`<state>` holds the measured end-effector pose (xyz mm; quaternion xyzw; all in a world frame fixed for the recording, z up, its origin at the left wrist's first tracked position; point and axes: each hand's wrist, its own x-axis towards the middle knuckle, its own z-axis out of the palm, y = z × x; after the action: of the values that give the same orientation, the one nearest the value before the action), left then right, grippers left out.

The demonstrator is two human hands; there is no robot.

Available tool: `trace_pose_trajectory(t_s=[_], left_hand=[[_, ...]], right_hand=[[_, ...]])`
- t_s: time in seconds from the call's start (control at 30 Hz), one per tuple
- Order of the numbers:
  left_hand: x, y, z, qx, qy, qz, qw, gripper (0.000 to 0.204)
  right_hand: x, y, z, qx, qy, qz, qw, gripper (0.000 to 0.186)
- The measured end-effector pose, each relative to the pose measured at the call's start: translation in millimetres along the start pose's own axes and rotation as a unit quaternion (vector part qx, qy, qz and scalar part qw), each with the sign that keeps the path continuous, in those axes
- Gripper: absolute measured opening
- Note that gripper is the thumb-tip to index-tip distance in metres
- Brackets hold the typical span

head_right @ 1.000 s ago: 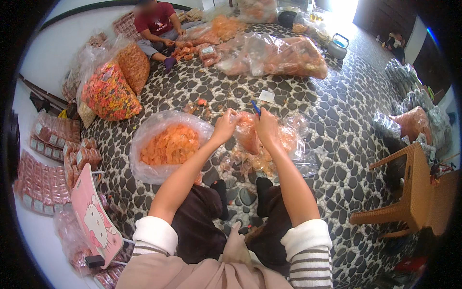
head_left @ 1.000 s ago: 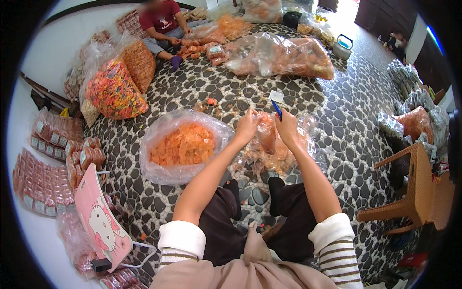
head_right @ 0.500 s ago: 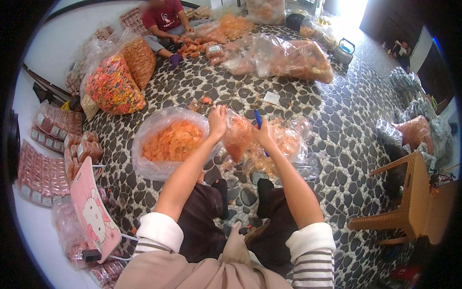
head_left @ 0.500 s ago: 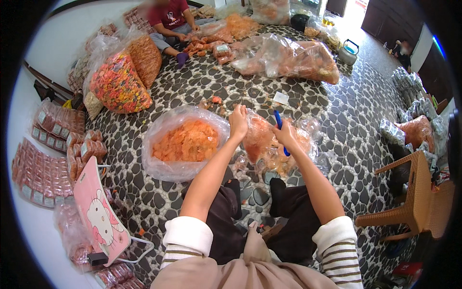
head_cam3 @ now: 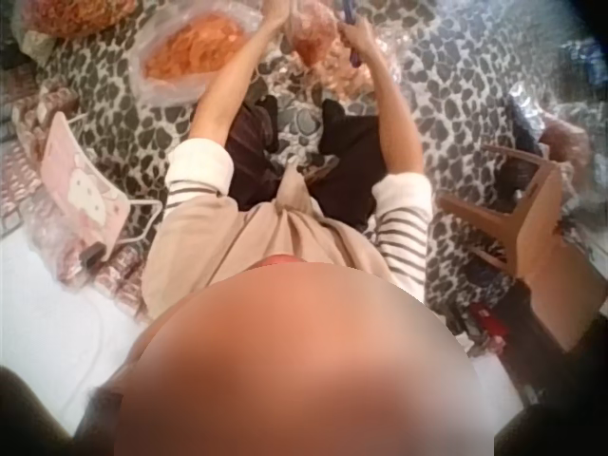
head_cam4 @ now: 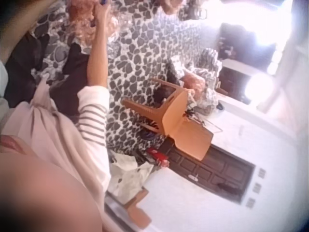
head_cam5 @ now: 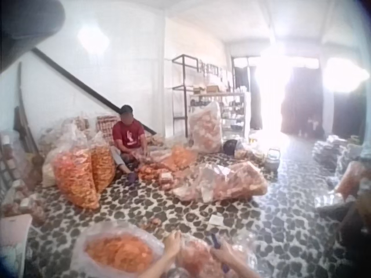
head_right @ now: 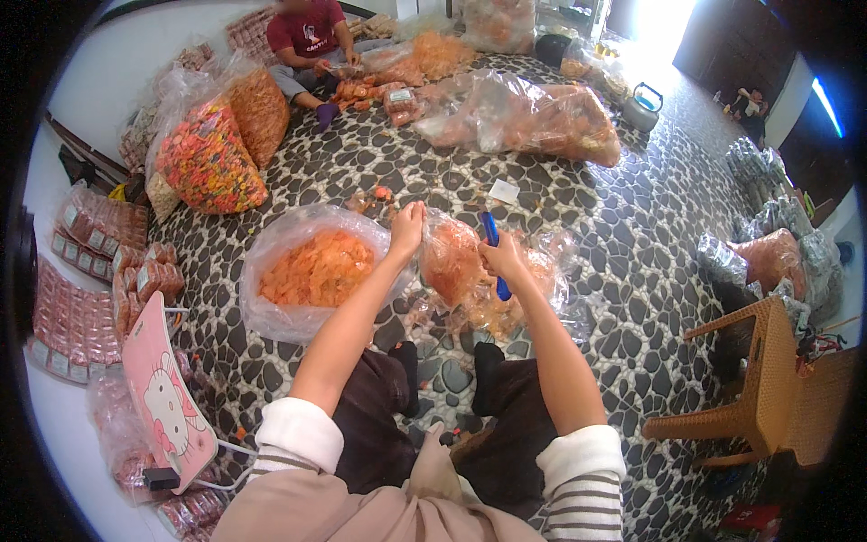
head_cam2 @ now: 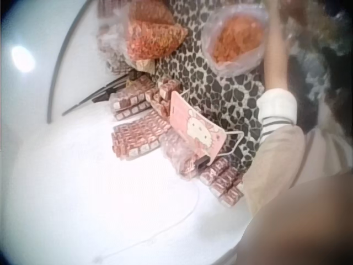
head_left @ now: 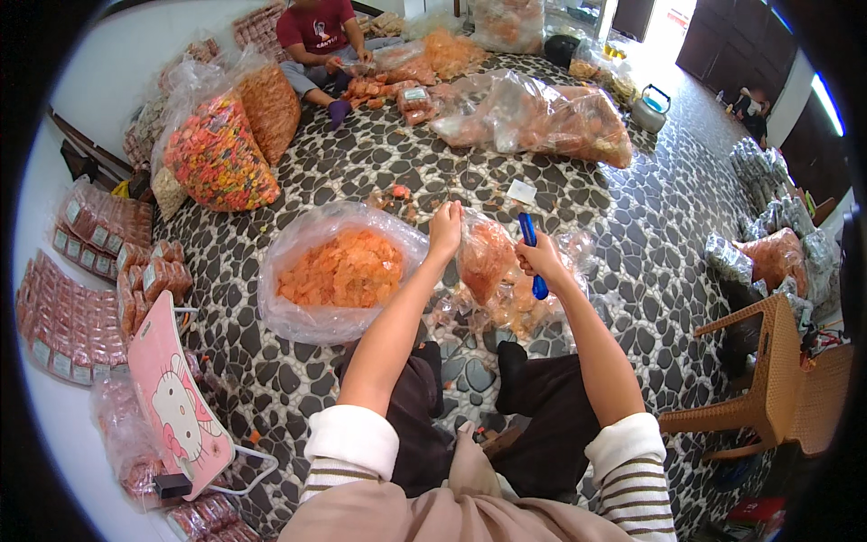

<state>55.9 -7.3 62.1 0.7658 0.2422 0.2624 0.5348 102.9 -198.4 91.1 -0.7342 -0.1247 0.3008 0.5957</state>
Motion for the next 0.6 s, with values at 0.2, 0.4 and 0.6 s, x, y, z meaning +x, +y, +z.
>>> trace_pose_trajectory(t_s=[0.2, 0.4, 0.6], left_hand=[[-29.1, 3.4, 10.5, -0.294, -0.098, -0.048, 0.950, 0.058], [-44.3, 13.6, 28.4, -0.314, -0.104, -0.061, 0.942, 0.059], [-30.4, 40.6, -3.3, -0.070, -0.079, 0.065, 0.992, 0.046]], right_hand=[[-5.3, -28.6, 14.5, 0.271, -0.036, -0.015, 0.962, 0.013], [-10.4, -44.7, 9.1, 0.333, -0.031, -0.076, 0.939, 0.015], [-14.9, -44.4, 2.6, 0.259, -0.044, -0.077, 0.962, 0.016]])
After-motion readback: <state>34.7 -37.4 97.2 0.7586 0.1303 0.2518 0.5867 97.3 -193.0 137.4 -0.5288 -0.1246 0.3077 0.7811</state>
